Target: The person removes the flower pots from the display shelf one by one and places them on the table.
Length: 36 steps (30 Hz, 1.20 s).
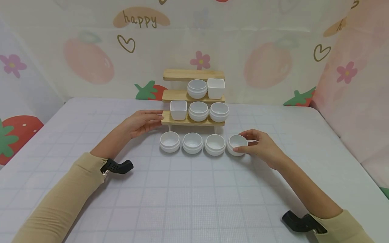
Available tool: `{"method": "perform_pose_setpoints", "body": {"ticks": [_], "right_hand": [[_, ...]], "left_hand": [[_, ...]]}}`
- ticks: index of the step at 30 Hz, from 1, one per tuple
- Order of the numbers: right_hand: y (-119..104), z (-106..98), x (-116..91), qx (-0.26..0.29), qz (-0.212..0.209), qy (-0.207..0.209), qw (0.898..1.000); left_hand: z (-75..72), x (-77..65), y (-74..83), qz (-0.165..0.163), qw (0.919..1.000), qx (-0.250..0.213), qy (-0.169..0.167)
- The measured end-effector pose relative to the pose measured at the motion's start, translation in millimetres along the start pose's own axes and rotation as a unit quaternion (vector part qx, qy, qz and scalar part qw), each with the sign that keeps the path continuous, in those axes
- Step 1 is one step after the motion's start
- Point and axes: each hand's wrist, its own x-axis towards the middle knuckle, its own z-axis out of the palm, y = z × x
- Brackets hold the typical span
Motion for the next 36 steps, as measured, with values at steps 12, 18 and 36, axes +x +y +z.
{"method": "perform_pose_setpoints", "body": {"ticks": [12, 18, 36], "right_hand": [[-1.9, -1.1, -1.2, -0.011, -0.002, -0.007, 1.000], [-3.2, -3.4, -2.2, -0.006, -0.008, -0.012, 1.000], [-5.9, -12.7, -4.6, -0.006, -0.023, -0.009, 1.000]], "left_hand": [[0.2, 0.3, -1.0, 0.000, 1.0000, -0.008, -0.001], [-0.8, -1.5, -0.9, 0.000, 1.0000, -0.003, -0.001], [-1.1, -0.1, -0.4, 0.005, 0.9999, -0.003, -0.010]]}}
